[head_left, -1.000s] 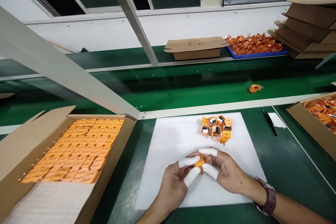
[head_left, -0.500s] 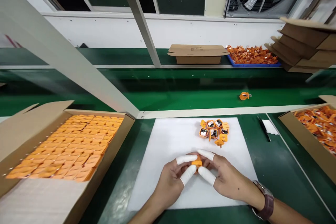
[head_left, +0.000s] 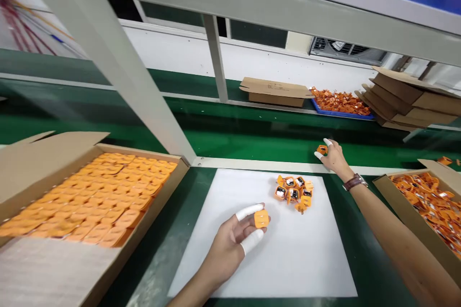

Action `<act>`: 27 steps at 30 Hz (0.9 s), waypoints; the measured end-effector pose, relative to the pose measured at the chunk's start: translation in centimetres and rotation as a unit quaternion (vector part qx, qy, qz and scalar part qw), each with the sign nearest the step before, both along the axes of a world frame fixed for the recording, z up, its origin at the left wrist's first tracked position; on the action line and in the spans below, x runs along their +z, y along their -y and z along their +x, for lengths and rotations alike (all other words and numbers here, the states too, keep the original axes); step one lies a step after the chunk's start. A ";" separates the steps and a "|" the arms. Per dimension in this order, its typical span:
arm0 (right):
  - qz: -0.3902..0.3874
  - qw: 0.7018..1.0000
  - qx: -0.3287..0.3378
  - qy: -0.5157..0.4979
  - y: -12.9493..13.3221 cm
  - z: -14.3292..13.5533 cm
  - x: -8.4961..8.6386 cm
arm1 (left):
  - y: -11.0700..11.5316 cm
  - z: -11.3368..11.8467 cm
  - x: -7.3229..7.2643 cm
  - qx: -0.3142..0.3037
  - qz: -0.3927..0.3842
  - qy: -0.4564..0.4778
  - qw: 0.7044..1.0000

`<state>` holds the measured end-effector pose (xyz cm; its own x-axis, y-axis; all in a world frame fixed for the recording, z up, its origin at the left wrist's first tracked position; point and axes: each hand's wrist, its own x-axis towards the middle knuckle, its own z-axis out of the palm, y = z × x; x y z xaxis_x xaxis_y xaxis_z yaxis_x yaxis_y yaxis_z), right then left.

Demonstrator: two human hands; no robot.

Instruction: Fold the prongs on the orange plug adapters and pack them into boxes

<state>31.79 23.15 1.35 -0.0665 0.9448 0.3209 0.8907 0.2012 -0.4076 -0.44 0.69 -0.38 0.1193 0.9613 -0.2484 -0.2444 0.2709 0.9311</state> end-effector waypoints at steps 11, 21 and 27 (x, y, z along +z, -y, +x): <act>-0.049 0.992 0.002 -0.120 -0.9 -1.7 0.3 | -0.1 0.5 -1.9 0.026 0.025 -0.068 0.997; -0.108 0.877 0.465 -0.051 18.7 -8.2 1.2 | -0.5 0.0 -0.9 0.091 0.184 -0.193 0.960; -0.100 0.867 0.479 -0.100 19.1 -10.0 -6.5 | 1.5 -2.9 3.1 0.173 0.271 -0.187 0.928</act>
